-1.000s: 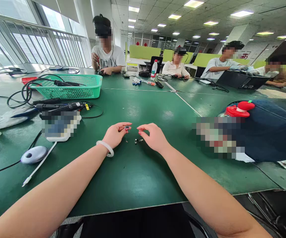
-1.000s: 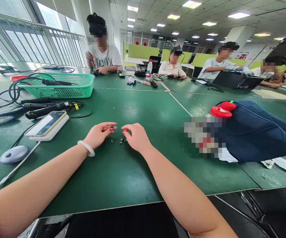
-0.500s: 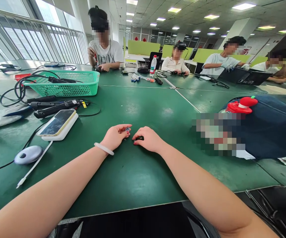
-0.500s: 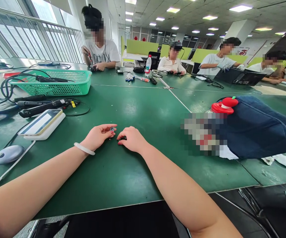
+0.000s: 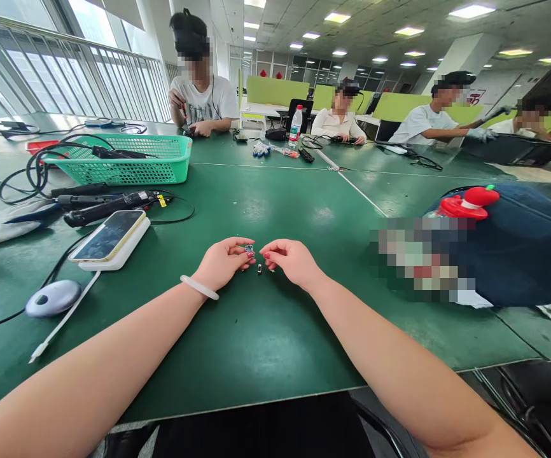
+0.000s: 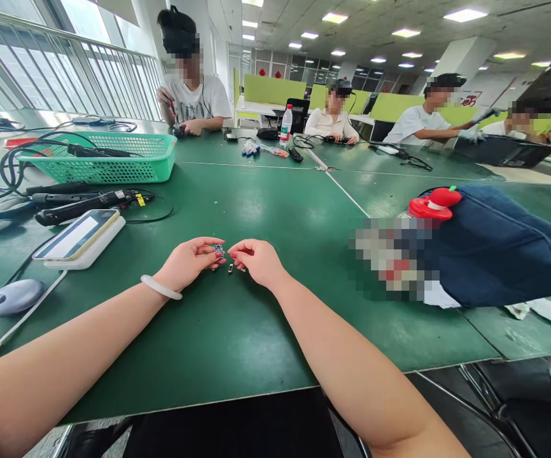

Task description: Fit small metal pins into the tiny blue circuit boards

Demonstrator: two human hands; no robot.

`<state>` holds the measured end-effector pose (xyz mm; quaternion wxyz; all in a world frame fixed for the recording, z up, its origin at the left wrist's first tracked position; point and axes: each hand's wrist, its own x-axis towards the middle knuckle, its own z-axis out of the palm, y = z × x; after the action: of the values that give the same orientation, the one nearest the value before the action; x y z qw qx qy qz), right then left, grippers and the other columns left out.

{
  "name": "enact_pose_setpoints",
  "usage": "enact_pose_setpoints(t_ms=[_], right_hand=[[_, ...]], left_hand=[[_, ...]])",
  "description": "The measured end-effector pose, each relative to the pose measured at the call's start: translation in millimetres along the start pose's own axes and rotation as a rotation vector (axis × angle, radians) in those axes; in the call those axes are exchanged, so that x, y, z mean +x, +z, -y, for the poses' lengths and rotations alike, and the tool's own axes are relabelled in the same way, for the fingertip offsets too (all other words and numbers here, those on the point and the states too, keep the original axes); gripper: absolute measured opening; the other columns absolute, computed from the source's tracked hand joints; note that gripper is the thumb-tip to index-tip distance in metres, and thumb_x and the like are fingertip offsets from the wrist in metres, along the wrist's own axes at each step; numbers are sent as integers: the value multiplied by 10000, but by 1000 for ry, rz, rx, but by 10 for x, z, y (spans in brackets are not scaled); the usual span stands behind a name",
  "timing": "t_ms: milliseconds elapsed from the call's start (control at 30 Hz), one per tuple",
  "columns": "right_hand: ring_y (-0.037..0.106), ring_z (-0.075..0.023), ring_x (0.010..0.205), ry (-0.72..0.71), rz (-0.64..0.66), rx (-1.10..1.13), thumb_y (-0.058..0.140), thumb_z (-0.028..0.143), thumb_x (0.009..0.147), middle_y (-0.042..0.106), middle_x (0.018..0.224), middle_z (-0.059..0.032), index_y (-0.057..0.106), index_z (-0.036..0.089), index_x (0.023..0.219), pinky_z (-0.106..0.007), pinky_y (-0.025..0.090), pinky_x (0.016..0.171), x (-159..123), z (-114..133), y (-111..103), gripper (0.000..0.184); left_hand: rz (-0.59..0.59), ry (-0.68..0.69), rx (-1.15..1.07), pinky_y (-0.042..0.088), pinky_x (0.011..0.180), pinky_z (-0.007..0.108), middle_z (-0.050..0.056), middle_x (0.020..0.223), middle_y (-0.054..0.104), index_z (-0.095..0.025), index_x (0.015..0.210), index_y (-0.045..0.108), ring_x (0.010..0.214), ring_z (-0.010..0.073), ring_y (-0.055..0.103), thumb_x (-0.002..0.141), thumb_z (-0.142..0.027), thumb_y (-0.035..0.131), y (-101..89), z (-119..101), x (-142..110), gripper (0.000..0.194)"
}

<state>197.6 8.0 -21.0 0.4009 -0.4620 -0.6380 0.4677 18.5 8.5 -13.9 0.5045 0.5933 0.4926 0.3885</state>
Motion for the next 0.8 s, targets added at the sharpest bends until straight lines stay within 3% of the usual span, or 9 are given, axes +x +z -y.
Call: enact_pose_setpoints(t_ms=[200,367,800], right_hand=[[615,-116,578,62,-26,222,641,314,717,620,620,4,579,166,739,-261,499,612,13,-29,45,162],[588,-104,566,80,-76,275,686,380,669,622,628,-6,598,155,730,-256,497,606,4,-24,96,249],[531,-100,553,-38,-47,-141,550,392,774,582,622,10,548,173,703,-244,454,572,-26,7,75,230]], left_hand=[[33,26,19,543,715,309,26,780,641,-145,1016,602,754,164,666,720,-185,607,6,-14,-27,298],[66,63,39,546,729,303,12,751,628,-150,1002,604,747,156,664,718,-171,591,18,-11,-55,285],[29,132,97,531,744,324,41,819,674,-173,1031,660,693,150,634,703,-221,624,8,-10,-63,334]])
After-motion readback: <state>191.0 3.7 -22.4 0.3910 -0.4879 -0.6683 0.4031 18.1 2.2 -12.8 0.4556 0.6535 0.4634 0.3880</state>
